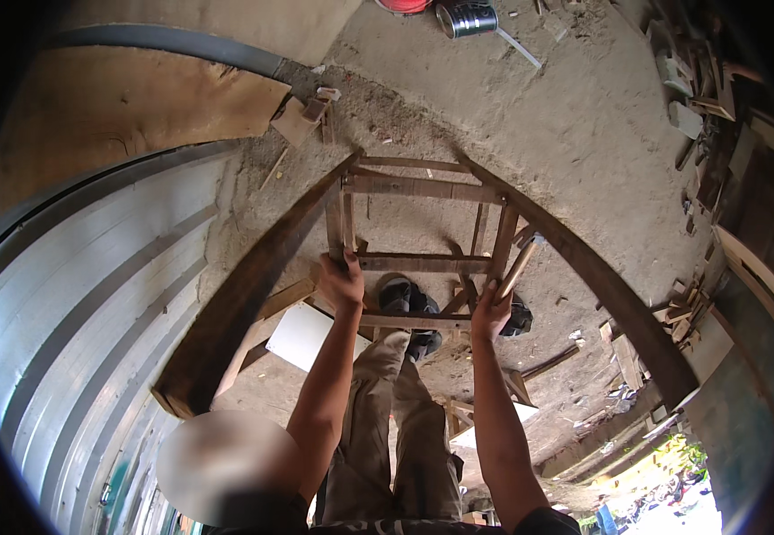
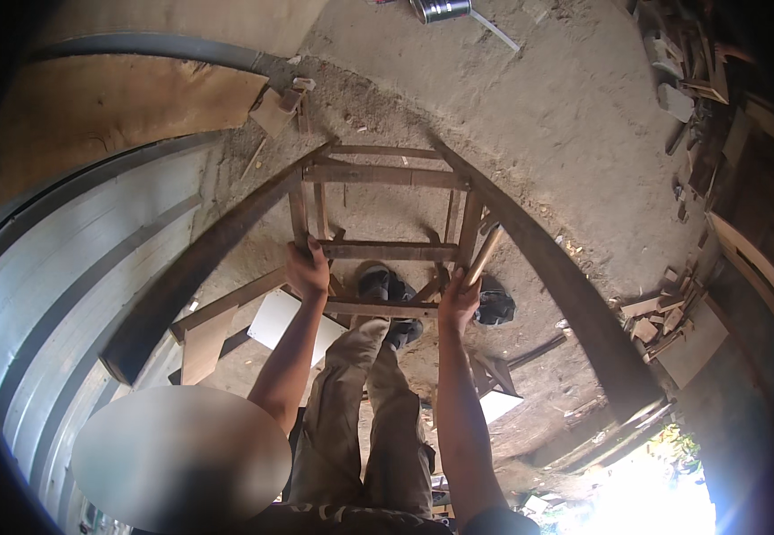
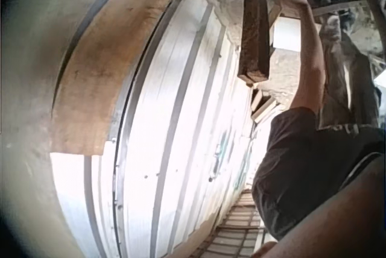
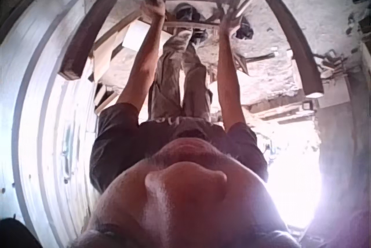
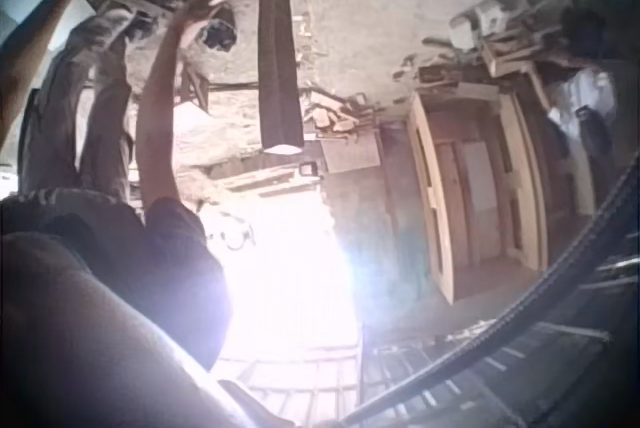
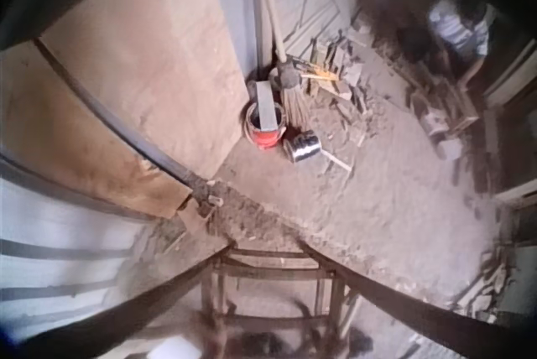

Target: The person assembles a wooden frame by hand, positioning and hammering nails into joints. They repeatedly adjust the frame, hammer different sections, and reposition the structure to secure connections.

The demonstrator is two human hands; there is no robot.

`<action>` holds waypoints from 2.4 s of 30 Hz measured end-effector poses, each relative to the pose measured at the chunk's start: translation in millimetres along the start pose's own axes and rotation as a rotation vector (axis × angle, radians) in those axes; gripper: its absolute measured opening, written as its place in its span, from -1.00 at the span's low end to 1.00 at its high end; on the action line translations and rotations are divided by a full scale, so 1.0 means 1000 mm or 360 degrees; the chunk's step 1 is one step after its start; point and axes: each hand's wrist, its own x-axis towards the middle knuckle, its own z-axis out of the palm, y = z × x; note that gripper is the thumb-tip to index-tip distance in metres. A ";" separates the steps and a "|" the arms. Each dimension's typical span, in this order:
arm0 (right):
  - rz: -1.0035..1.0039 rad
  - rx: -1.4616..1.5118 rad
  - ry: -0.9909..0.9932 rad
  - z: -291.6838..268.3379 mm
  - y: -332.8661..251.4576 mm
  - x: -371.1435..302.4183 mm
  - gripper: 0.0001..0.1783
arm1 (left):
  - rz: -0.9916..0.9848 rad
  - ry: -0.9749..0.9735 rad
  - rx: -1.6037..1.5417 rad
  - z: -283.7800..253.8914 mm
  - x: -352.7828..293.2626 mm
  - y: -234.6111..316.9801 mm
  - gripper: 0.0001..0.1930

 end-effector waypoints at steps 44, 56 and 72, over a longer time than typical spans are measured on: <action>0.0193 0.0011 -0.0069 -0.004 0.001 -0.001 -0.48 | -0.0071 -0.0055 -0.0053 0.003 -0.003 -0.006 -0.43; -0.0185 -0.0035 -0.0019 -0.004 0.009 0.004 -0.52 | 0.0042 -0.0080 -0.0028 -0.001 0.002 -0.014 -0.42; 0.0104 0.0169 -0.0459 -0.030 0.048 0.015 -0.40 | 0.1192 -0.0092 0.0242 -0.012 -0.085 0.027 -0.26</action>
